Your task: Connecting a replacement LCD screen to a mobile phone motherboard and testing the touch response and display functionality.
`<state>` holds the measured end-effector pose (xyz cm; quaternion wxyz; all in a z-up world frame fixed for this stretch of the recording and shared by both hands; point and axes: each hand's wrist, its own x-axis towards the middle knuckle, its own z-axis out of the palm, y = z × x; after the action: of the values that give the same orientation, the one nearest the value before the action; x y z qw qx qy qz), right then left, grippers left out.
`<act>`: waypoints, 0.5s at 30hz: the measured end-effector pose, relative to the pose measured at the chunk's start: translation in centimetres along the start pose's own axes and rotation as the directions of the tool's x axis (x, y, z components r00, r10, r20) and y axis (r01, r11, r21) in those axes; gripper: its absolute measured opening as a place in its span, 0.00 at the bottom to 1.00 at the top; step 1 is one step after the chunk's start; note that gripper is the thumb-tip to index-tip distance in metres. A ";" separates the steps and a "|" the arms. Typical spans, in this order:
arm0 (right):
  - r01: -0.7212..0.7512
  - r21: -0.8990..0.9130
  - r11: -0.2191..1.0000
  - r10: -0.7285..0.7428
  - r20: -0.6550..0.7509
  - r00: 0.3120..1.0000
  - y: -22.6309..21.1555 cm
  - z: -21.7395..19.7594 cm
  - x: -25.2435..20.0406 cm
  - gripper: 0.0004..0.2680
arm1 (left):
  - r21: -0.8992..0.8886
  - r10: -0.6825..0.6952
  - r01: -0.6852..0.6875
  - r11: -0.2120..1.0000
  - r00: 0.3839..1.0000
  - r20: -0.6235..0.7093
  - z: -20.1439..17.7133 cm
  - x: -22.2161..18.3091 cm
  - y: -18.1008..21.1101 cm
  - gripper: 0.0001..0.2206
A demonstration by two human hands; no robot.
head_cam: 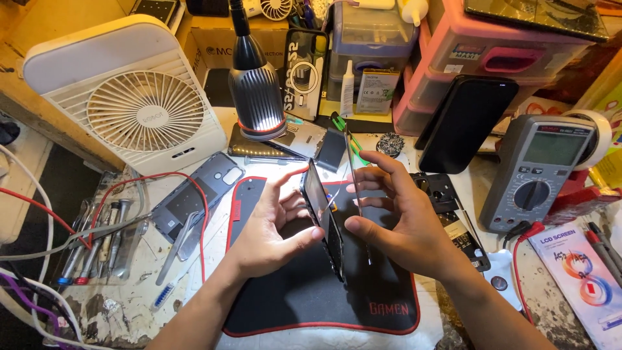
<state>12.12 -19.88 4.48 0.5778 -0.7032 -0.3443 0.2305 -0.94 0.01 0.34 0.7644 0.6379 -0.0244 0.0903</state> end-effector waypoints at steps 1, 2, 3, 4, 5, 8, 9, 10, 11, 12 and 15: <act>0.019 -0.021 1.000 -0.018 0.017 1.000 0.1 0.0 0.0 0.33 | 0.004 -0.005 0.005 1.000 1.000 -0.011 0.0 0.0 -0.1 0.38; 0.038 -0.041 0.998 -0.036 0.035 0.999 0.2 0.0 0.0 0.33 | 0.008 -0.011 0.011 1.000 1.000 -0.023 0.0 0.0 -0.1 0.38; 0.040 -0.041 0.998 -0.039 0.039 0.998 0.4 0.1 -0.1 0.33 | 0.009 -0.008 0.008 1.000 1.000 -0.027 -0.1 0.0 -0.2 0.38; 0.076 -0.048 0.996 -0.074 0.051 0.996 0.5 0.2 -0.2 0.32 | 0.020 -0.020 0.020 1.000 0.999 -0.035 -0.1 0.0 -0.3 0.39; 0.113 -0.056 0.992 -0.110 0.063 0.992 0.7 0.3 -0.2 0.32 | 0.031 -0.029 0.031 0.999 0.999 -0.043 -0.2 0.0 -0.4 0.40; 0.116 -0.085 0.990 -0.110 0.075 0.991 1.1 0.6 -0.6 0.31 | 0.015 0.004 -0.003 1.000 0.999 -0.044 -0.3 -0.2 -1.1 0.39; 0.119 -0.083 0.989 -0.112 0.084 0.990 1.2 0.7 -0.6 0.31 | 0.016 0.006 -0.005 1.000 0.999 -0.053 -0.2 -0.2 -0.8 0.39; 0.119 -0.131 0.984 -0.109 0.081 0.991 1.3 0.8 -0.6 0.31 | -0.009 0.010 -0.010 1.000 0.999 -0.044 0.0 -0.1 -0.5 0.39; 0.118 -0.177 0.977 -0.106 0.077 0.991 1.5 1.0 -0.7 0.31 | -0.033 0.012 -0.014 0.999 0.999 -0.035 0.1 -0.1 -0.2 0.38; 0.121 -0.175 0.977 -0.108 0.086 0.990 1.4 1.1 -0.6 0.31 | -0.032 0.013 -0.015 0.999 0.999 -0.043 0.1 -0.2 0.1 0.38; 0.135 -0.154 0.979 -0.119 0.109 0.987 1.3 1.2 -0.6 0.31 | 0.001 -0.029 0.029 1.000 0.998 -0.051 0.1 -0.2 0.7 0.38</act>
<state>11.15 -19.66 2.87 0.5149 -0.7119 -0.4343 0.1989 -1.24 0.02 1.03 0.7655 0.6363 0.0045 0.0955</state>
